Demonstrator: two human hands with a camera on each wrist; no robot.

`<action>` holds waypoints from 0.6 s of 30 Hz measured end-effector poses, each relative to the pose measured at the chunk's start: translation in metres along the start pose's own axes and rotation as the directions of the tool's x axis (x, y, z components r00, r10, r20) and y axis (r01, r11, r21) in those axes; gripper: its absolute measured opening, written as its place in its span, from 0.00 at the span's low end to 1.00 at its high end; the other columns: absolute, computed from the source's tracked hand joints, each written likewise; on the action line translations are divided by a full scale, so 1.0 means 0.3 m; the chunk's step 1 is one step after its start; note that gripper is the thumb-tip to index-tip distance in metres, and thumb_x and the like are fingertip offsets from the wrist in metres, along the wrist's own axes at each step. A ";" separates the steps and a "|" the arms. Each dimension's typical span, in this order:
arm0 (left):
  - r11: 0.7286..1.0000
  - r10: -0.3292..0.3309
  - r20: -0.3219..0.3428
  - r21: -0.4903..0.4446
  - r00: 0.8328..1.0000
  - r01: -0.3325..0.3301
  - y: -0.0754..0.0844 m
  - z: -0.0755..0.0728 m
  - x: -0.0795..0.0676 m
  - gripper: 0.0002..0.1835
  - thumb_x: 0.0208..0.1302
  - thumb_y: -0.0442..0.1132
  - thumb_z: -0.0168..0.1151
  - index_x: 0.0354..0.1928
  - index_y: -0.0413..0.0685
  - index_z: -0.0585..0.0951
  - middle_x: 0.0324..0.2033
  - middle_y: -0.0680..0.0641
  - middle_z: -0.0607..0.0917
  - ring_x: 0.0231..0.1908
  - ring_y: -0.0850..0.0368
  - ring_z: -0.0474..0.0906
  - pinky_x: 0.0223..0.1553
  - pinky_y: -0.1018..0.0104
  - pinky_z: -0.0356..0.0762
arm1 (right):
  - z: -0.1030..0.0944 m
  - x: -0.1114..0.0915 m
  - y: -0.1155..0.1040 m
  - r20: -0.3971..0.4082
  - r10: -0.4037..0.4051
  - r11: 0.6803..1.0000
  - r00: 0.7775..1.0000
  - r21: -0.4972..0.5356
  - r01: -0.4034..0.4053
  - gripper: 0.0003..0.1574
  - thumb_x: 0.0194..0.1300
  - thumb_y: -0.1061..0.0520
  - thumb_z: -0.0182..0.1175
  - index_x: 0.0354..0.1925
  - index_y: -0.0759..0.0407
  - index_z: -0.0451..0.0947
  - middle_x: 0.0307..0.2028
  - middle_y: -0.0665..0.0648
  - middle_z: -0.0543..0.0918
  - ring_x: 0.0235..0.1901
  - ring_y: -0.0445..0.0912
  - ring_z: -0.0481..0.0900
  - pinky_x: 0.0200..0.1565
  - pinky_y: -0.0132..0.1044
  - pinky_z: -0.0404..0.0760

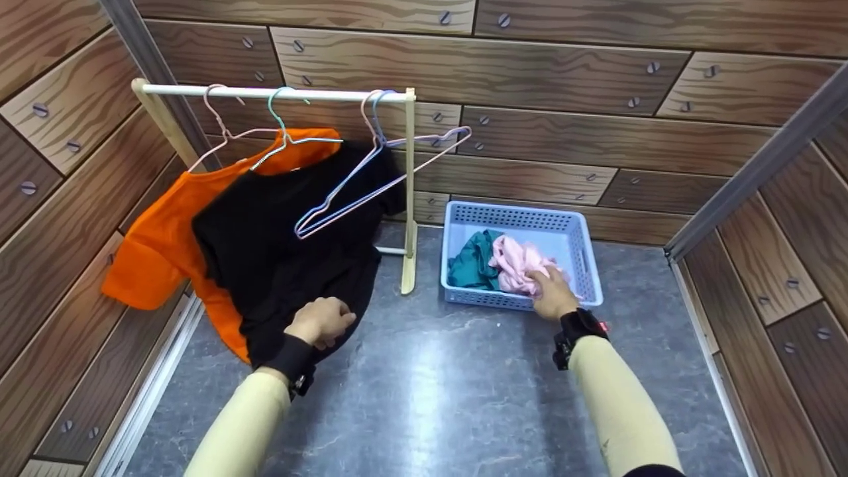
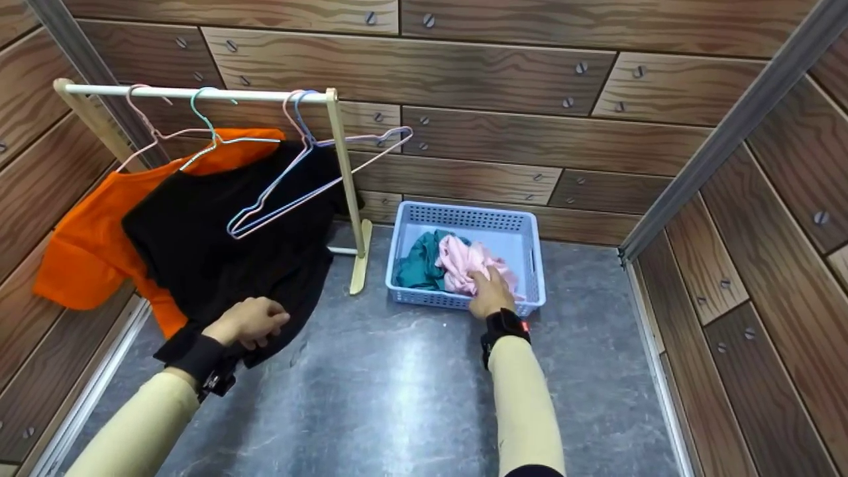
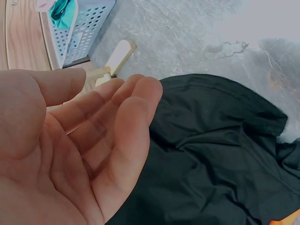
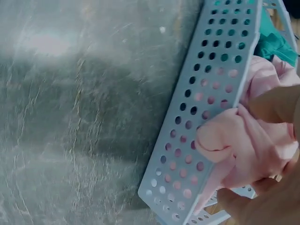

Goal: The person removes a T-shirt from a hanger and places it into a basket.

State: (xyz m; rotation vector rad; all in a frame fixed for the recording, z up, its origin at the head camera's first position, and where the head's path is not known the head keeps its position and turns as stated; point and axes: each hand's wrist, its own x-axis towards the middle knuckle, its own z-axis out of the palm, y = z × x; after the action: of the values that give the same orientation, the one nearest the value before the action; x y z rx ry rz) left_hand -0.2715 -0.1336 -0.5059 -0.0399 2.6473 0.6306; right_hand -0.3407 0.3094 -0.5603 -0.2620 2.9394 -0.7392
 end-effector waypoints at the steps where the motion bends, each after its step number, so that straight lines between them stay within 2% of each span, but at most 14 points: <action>1: 1.000 0.000 0.002 0.001 1.000 0.000 0.004 0.002 0.003 0.14 0.70 0.48 0.55 0.45 0.48 0.84 0.19 0.45 0.85 0.15 0.56 0.82 0.18 0.63 0.80 | 0.002 -0.003 0.003 0.010 0.007 1.000 1.000 -0.015 -0.007 0.36 0.49 0.68 0.51 0.61 0.63 0.69 0.67 0.77 0.58 0.65 0.77 0.58 0.62 0.68 0.65; 4: 1.000 0.003 0.007 0.010 1.000 -0.004 0.017 0.009 0.007 0.14 0.70 0.48 0.55 0.45 0.49 0.84 0.19 0.45 0.85 0.16 0.55 0.82 0.18 0.64 0.80 | 0.019 -0.012 0.011 0.065 0.033 0.998 0.997 -0.050 -0.030 0.33 0.50 0.66 0.55 0.58 0.61 0.72 0.64 0.74 0.64 0.60 0.76 0.64 0.58 0.67 0.69; 7: 1.000 0.012 0.005 0.025 1.000 -0.012 0.023 0.016 0.005 0.15 0.70 0.48 0.55 0.46 0.49 0.85 0.21 0.45 0.85 0.16 0.56 0.82 0.17 0.65 0.79 | 0.038 -0.031 0.017 0.118 0.044 0.998 0.992 -0.054 -0.038 0.27 0.50 0.64 0.56 0.52 0.61 0.76 0.56 0.71 0.72 0.54 0.69 0.72 0.54 0.62 0.73; 10: 1.000 0.015 0.003 0.024 1.000 -0.015 0.027 0.016 0.006 0.15 0.70 0.49 0.55 0.47 0.50 0.84 0.25 0.45 0.85 0.16 0.57 0.81 0.17 0.65 0.80 | 0.045 -0.053 0.035 0.158 0.025 1.000 0.987 -0.020 -0.023 0.21 0.50 0.65 0.54 0.45 0.62 0.79 0.47 0.69 0.79 0.48 0.63 0.76 0.52 0.57 0.75; 12: 1.000 0.011 0.009 0.025 1.000 -0.011 0.026 0.011 0.007 0.15 0.70 0.49 0.55 0.48 0.50 0.84 0.26 0.44 0.86 0.16 0.57 0.81 0.17 0.64 0.80 | 0.043 -0.070 0.050 0.173 0.022 1.000 0.985 -0.019 -0.019 0.20 0.47 0.67 0.53 0.41 0.62 0.80 0.43 0.67 0.81 0.45 0.61 0.78 0.49 0.55 0.76; 15: 1.000 0.004 0.017 0.025 1.000 -0.004 0.022 0.002 0.004 0.15 0.70 0.49 0.55 0.47 0.50 0.84 0.23 0.45 0.86 0.16 0.57 0.82 0.18 0.64 0.80 | 0.044 -0.096 0.074 0.157 0.089 0.995 0.984 -0.063 -0.080 0.19 0.48 0.70 0.52 0.40 0.62 0.80 0.43 0.67 0.82 0.43 0.61 0.79 0.45 0.54 0.77; 18: 1.000 0.002 0.021 0.025 1.000 -0.002 0.015 -0.005 -0.001 0.15 0.70 0.49 0.54 0.47 0.49 0.84 0.20 0.45 0.86 0.16 0.56 0.82 0.18 0.64 0.80 | 0.054 -0.118 0.090 0.087 0.184 0.977 0.979 -0.127 -0.172 0.18 0.54 0.71 0.52 0.40 0.59 0.81 0.47 0.67 0.82 0.46 0.64 0.79 0.43 0.57 0.79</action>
State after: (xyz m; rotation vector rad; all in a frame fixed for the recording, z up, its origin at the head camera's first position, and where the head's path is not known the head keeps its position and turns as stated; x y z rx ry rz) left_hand -0.2723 -0.1304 -0.5027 -0.0232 2.6350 0.5952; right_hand -0.3074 0.3323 -0.5856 -0.0406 2.8690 -0.5128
